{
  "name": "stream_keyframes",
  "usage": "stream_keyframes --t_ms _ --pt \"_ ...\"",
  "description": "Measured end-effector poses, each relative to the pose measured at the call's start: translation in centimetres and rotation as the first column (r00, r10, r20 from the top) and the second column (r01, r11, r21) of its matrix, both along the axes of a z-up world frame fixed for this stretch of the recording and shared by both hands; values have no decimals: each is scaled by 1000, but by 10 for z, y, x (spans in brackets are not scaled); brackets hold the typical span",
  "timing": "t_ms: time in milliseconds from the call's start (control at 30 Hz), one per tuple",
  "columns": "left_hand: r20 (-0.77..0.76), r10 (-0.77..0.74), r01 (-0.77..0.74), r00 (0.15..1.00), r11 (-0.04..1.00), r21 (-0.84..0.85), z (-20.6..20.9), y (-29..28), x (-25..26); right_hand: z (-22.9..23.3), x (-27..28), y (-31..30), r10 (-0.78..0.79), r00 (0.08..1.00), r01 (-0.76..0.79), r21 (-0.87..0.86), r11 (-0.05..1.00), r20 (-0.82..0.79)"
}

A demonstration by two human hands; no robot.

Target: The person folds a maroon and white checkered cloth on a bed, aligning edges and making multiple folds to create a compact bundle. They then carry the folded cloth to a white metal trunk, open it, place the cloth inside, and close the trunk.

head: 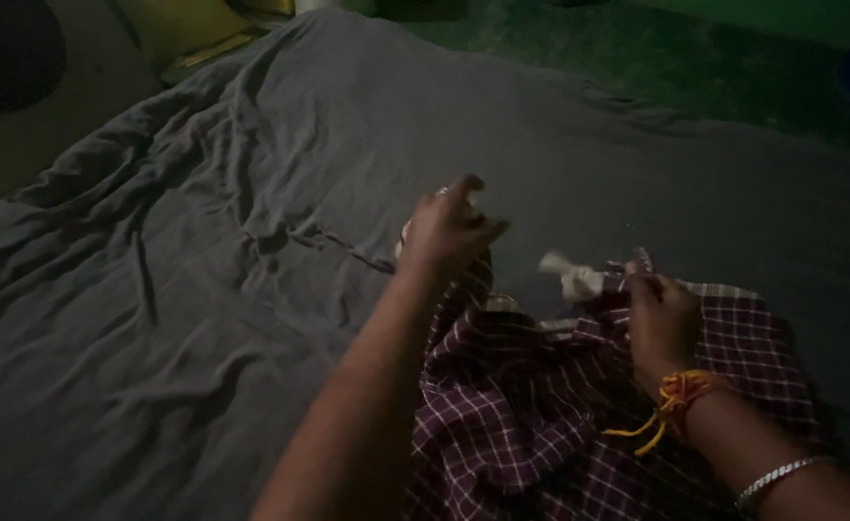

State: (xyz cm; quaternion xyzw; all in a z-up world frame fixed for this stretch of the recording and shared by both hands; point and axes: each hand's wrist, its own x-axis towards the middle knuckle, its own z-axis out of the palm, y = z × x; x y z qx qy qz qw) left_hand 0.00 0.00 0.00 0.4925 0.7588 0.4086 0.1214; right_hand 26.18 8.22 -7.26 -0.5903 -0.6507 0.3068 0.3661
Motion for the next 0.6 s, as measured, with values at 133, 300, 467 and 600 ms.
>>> stream_keyframes --t_ms 133,300,467,600 --pt "-224 127 -125 966 992 21 16 -5 20 7 -2 1 -113 993 115 38 993 -45" --pt "-233 269 -213 934 947 240 23 0 28 11 -3 3 -112 991 118 72 990 -76" --pt "365 420 -462 831 886 32 8 21 22 6 -3 8 -57 980 93 186 978 -193" --pt "617 561 -458 552 822 -338 -19 37 -8 12 -4 6 -162 984 171 151 974 -68"
